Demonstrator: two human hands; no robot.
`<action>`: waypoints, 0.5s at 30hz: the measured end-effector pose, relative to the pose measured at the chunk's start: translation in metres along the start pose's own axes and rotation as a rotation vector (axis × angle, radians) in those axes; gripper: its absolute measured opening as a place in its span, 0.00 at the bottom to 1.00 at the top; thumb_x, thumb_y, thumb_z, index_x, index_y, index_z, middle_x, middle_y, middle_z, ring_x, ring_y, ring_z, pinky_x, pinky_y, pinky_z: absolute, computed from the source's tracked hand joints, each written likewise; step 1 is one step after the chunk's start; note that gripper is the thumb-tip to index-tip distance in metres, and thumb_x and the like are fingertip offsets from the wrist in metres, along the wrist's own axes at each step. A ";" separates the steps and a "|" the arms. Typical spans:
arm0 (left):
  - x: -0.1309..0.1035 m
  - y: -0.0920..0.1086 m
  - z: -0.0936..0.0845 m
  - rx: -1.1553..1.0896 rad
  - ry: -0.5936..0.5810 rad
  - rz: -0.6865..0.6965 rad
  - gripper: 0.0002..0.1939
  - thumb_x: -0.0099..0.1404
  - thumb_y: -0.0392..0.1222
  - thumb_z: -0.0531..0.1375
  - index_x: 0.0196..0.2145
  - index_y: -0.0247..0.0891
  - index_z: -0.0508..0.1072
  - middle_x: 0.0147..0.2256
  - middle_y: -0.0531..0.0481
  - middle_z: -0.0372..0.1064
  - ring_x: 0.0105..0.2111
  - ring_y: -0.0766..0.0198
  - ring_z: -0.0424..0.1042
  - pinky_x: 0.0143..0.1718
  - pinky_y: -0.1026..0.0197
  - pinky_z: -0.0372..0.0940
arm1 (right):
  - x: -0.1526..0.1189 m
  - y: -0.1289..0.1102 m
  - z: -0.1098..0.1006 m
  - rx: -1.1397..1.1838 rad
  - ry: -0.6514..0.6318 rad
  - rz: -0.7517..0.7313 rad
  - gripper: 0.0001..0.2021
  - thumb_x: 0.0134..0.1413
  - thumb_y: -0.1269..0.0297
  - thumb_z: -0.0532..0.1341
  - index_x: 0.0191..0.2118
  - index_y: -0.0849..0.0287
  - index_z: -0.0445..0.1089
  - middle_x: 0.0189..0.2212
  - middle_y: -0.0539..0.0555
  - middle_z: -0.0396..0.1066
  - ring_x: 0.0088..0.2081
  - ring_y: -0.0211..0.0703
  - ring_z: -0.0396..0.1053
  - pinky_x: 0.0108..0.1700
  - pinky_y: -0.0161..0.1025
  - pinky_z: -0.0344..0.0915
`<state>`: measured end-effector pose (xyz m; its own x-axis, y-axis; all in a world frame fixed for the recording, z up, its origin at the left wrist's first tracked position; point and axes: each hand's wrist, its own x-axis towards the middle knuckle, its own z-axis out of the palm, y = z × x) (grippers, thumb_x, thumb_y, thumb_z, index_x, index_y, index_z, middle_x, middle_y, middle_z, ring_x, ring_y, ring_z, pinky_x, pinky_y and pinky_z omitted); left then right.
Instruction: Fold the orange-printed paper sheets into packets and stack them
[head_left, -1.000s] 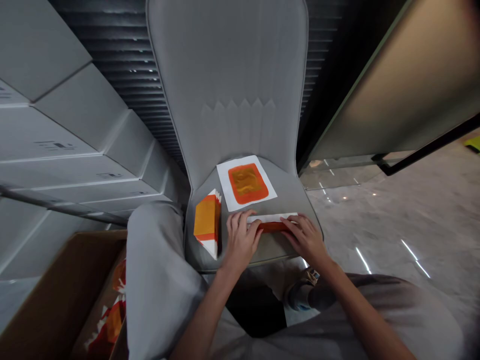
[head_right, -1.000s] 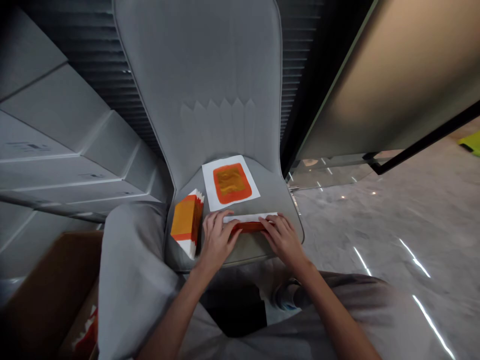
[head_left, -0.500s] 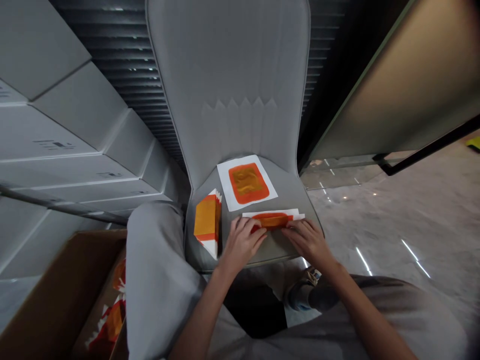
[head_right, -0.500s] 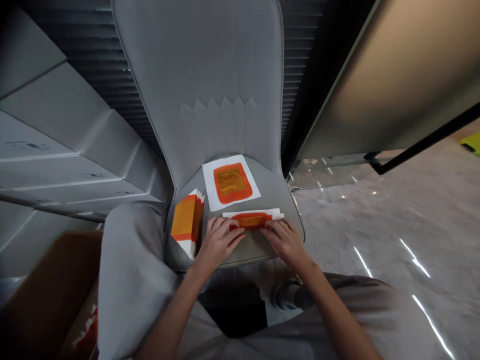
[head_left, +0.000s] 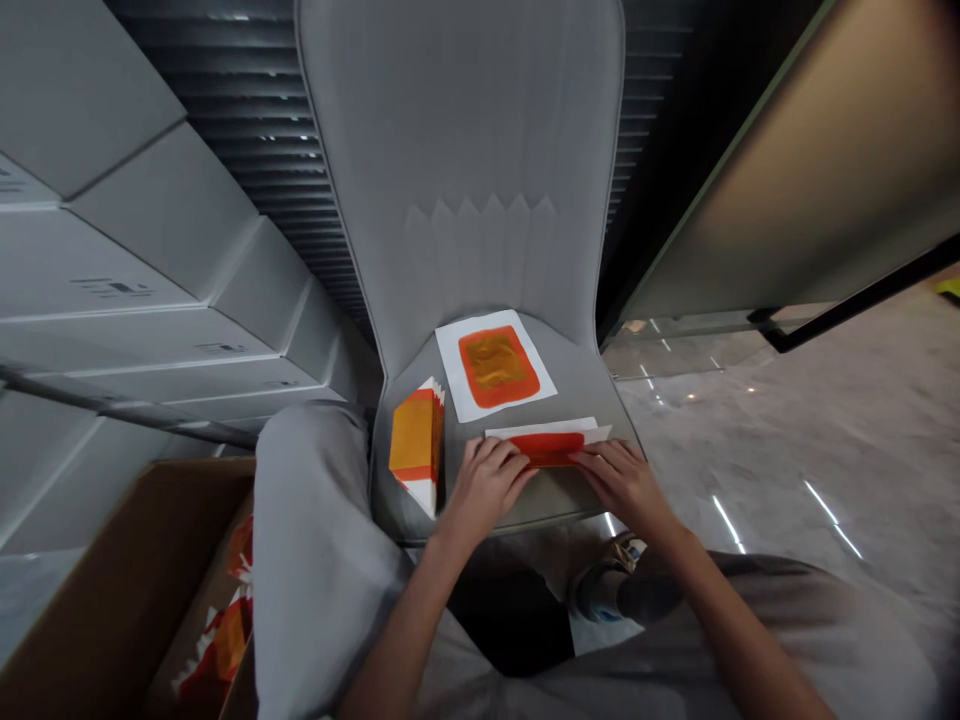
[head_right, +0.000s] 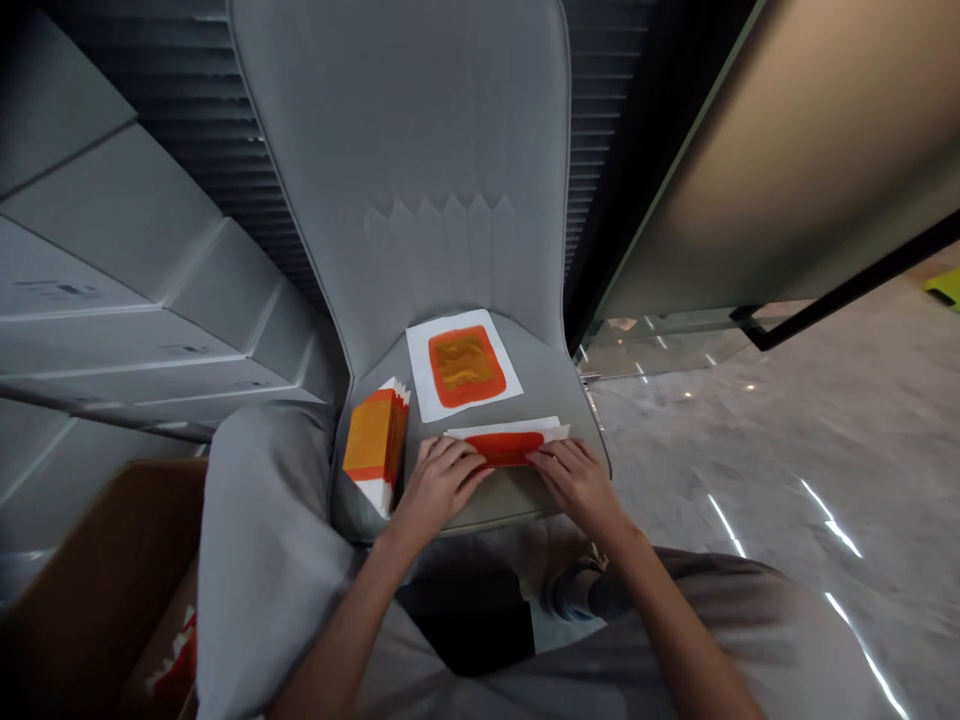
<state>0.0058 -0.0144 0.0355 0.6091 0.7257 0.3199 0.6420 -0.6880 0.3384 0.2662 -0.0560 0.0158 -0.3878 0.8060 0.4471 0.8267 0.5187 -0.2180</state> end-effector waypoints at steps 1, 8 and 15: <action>0.000 0.000 0.000 -0.018 -0.028 0.011 0.11 0.75 0.45 0.56 0.41 0.41 0.77 0.39 0.48 0.74 0.43 0.59 0.70 0.50 0.52 0.60 | -0.001 0.001 -0.001 0.027 -0.025 -0.010 0.10 0.68 0.69 0.57 0.49 0.56 0.74 0.41 0.56 0.77 0.41 0.44 0.73 0.46 0.44 0.68; 0.000 0.002 0.002 -0.047 -0.101 -0.030 0.11 0.75 0.41 0.54 0.44 0.40 0.76 0.38 0.48 0.72 0.43 0.59 0.69 0.49 0.53 0.62 | -0.003 0.002 0.000 0.095 -0.143 0.042 0.12 0.70 0.61 0.55 0.46 0.54 0.76 0.40 0.56 0.76 0.41 0.46 0.74 0.43 0.43 0.69; -0.002 -0.001 0.011 -0.007 -0.054 -0.090 0.11 0.75 0.39 0.54 0.51 0.41 0.73 0.42 0.47 0.71 0.44 0.57 0.69 0.47 0.52 0.62 | 0.000 0.001 0.010 0.010 -0.080 0.212 0.15 0.70 0.55 0.55 0.52 0.55 0.73 0.41 0.57 0.76 0.40 0.47 0.74 0.42 0.42 0.68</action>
<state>0.0095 -0.0155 0.0245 0.5737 0.7832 0.2397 0.6921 -0.6201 0.3695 0.2632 -0.0523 0.0064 -0.2371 0.9173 0.3199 0.8895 0.3374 -0.3083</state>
